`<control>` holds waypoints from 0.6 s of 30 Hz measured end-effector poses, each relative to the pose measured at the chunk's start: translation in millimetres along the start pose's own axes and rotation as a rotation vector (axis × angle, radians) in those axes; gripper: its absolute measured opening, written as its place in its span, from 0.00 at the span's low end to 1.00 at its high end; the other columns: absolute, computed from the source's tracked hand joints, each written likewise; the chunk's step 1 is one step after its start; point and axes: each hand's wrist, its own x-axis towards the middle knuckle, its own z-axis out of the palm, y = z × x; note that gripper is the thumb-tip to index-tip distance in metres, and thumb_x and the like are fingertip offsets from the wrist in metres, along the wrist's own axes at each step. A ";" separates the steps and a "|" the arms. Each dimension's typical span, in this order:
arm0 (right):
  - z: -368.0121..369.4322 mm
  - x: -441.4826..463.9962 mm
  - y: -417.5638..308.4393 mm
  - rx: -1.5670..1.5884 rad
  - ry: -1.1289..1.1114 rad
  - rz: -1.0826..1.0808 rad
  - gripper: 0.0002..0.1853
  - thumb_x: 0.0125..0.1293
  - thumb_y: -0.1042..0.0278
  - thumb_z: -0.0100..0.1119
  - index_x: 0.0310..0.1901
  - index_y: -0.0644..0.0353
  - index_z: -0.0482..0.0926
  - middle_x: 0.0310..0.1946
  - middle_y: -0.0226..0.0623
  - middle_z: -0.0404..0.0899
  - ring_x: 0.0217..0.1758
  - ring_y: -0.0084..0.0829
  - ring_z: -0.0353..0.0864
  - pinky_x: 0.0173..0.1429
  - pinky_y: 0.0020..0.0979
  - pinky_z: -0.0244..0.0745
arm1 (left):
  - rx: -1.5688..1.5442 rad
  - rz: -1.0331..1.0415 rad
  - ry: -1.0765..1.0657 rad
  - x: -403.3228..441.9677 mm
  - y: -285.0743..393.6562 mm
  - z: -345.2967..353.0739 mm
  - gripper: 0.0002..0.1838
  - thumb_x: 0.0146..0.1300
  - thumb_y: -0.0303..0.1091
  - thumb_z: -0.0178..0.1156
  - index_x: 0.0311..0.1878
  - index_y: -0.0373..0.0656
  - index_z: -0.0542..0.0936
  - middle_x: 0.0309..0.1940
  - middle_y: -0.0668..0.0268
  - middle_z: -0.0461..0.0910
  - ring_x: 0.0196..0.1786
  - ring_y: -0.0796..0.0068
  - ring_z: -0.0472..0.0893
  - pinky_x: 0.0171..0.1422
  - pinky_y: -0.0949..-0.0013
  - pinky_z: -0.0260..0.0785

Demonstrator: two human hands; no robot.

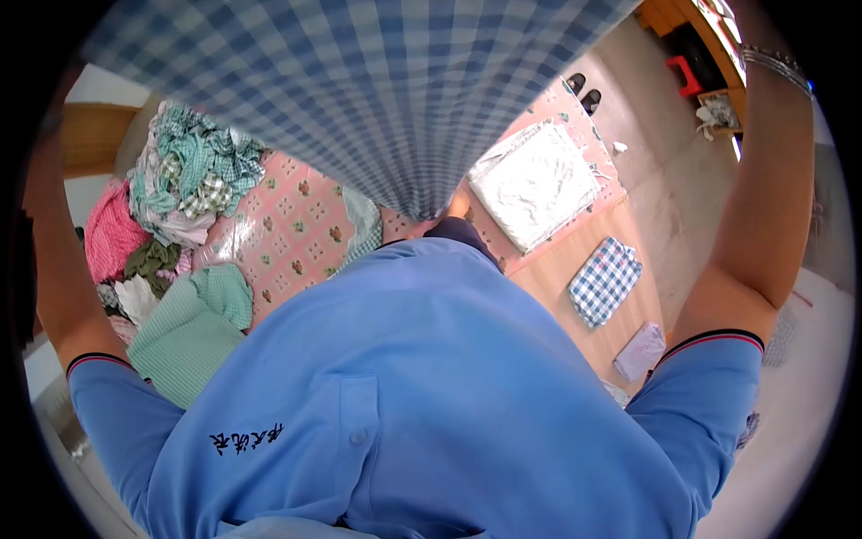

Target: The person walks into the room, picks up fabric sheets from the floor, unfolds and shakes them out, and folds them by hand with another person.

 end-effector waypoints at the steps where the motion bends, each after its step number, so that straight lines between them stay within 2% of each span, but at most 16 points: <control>1: 0.4 -7.5 -12.0 0.520 0.006 0.114 0.20 0.59 0.58 0.50 0.46 0.67 0.70 0.41 0.37 0.73 0.43 0.23 0.72 0.47 0.24 0.68 | 0.128 -0.041 0.032 12.4 1.2 11.5 0.13 0.60 0.36 0.48 0.41 0.37 0.74 0.35 0.66 0.76 0.35 0.77 0.75 0.42 0.74 0.68; 2: -0.7 -11.4 -3.8 0.605 0.078 0.172 0.20 0.59 0.58 0.50 0.46 0.67 0.70 0.41 0.37 0.73 0.43 0.23 0.72 0.47 0.24 0.68 | 0.120 -0.043 0.005 21.7 -0.6 23.3 0.13 0.60 0.36 0.48 0.41 0.37 0.74 0.35 0.66 0.76 0.35 0.77 0.75 0.42 0.74 0.68; 4: -15.9 -17.3 27.4 0.519 0.166 0.249 0.20 0.59 0.58 0.50 0.45 0.67 0.70 0.40 0.37 0.73 0.43 0.23 0.72 0.46 0.24 0.68 | -0.437 -0.037 -0.175 45.0 -2.1 43.9 0.26 0.60 0.43 0.45 0.52 0.28 0.62 0.50 0.49 0.66 0.51 0.54 0.67 0.58 0.56 0.59; 5: -23.0 -19.2 44.2 0.495 0.189 0.282 0.20 0.59 0.58 0.50 0.45 0.67 0.70 0.40 0.37 0.73 0.42 0.23 0.72 0.46 0.24 0.68 | -0.270 -0.209 0.052 53.4 -16.8 54.6 0.24 0.61 0.40 0.43 0.54 0.29 0.60 0.53 0.49 0.63 0.52 0.53 0.66 0.59 0.56 0.57; 6: -30.1 -21.4 64.3 0.475 0.209 0.322 0.20 0.59 0.58 0.51 0.45 0.67 0.70 0.40 0.37 0.73 0.42 0.23 0.72 0.46 0.24 0.68 | -0.266 -0.207 0.040 57.3 -28.7 63.1 0.24 0.61 0.40 0.43 0.54 0.29 0.60 0.53 0.49 0.63 0.52 0.53 0.66 0.59 0.56 0.57; 7: -37.7 -25.4 85.0 0.463 0.225 0.357 0.20 0.59 0.59 0.51 0.45 0.67 0.70 0.40 0.37 0.73 0.42 0.23 0.72 0.46 0.24 0.68 | 0.010 -0.028 -0.015 57.3 -31.9 80.5 0.25 0.61 0.39 0.44 0.54 0.29 0.59 0.54 0.48 0.62 0.53 0.53 0.65 0.59 0.55 0.57; 9: -48.2 -37.3 126.5 0.453 0.243 0.430 0.19 0.59 0.59 0.51 0.44 0.67 0.70 0.40 0.37 0.74 0.41 0.23 0.73 0.45 0.24 0.69 | -0.140 -0.224 -0.030 108.5 -36.3 64.8 0.26 0.60 0.41 0.46 0.54 0.29 0.59 0.57 0.48 0.58 0.56 0.54 0.62 0.59 0.54 0.56; 10: -50.8 -44.4 143.1 0.451 0.244 0.459 0.19 0.59 0.59 0.51 0.44 0.67 0.70 0.40 0.37 0.74 0.41 0.23 0.73 0.45 0.24 0.69 | -0.249 -0.246 0.125 113.5 -20.7 96.5 0.27 0.61 0.44 0.45 0.54 0.29 0.60 0.55 0.50 0.60 0.55 0.53 0.63 0.58 0.54 0.56; 13: -56.4 -68.5 180.3 0.450 0.240 0.522 0.19 0.59 0.59 0.51 0.44 0.67 0.70 0.39 0.36 0.74 0.40 0.23 0.73 0.45 0.24 0.69 | -0.129 -0.154 0.061 174.8 -35.7 96.5 0.27 0.61 0.46 0.43 0.54 0.30 0.61 0.54 0.51 0.62 0.55 0.53 0.63 0.58 0.56 0.56; 16: -61.5 -101.2 200.2 0.477 0.258 0.581 0.19 0.58 0.60 0.51 0.43 0.68 0.71 0.39 0.36 0.74 0.40 0.23 0.73 0.44 0.24 0.69 | 0.061 -0.455 0.106 206.1 -37.7 115.9 0.28 0.62 0.47 0.41 0.54 0.30 0.61 0.54 0.53 0.63 0.56 0.56 0.64 0.59 0.58 0.56; 18: -66.9 -126.5 209.2 0.483 0.274 0.620 0.18 0.58 0.60 0.51 0.43 0.68 0.71 0.38 0.36 0.74 0.39 0.23 0.73 0.44 0.24 0.70 | 0.055 -0.392 -0.003 234.2 -51.6 101.2 0.32 0.59 0.51 0.45 0.54 0.30 0.62 0.55 0.55 0.63 0.56 0.56 0.64 0.59 0.57 0.55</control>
